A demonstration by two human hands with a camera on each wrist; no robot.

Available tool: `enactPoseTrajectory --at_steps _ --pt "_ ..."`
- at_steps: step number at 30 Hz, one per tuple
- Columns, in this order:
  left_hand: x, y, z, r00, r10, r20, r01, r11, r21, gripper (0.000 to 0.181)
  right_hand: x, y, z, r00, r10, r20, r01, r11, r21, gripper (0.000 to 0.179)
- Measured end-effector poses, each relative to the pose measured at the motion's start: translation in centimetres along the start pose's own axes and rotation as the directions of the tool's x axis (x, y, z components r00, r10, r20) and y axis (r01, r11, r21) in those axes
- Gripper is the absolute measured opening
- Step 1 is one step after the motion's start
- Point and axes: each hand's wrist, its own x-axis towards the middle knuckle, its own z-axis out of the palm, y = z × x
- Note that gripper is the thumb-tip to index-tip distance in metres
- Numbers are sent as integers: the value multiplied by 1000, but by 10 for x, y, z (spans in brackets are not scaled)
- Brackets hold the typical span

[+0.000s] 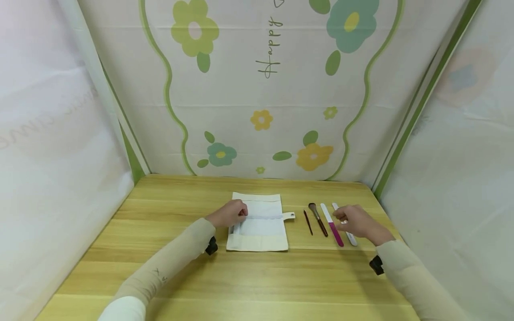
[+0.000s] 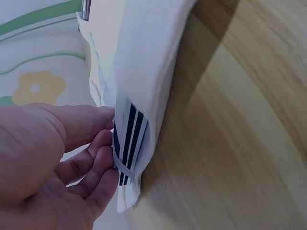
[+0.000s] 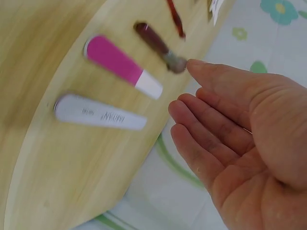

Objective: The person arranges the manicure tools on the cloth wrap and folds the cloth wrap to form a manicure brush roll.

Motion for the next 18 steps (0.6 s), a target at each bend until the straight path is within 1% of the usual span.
enactPoseTrajectory --at_steps 2,5,9,13,18 --pt "0 1 -1 1000 -1 3 1 1000 13 9 -1 7 -3 1000 10 -4 -10 1000 -10 45" --pt "-2 1 -2 1000 -18 -1 18 1000 5 10 1 16 -5 1000 18 -7 -18 1000 -16 44" --pt "-4 0 -4 999 -39 -8 38 998 -54 13 4 27 -7 999 39 -15 -39 999 -24 44" --pt "-5 -2 -5 999 -48 11 49 990 -133 14 4 42 -6 997 77 -22 -77 997 -24 44" --pt "-2 -10 -3 999 -47 26 51 984 -170 15 7 59 -1 992 122 -27 -122 992 -10 44"
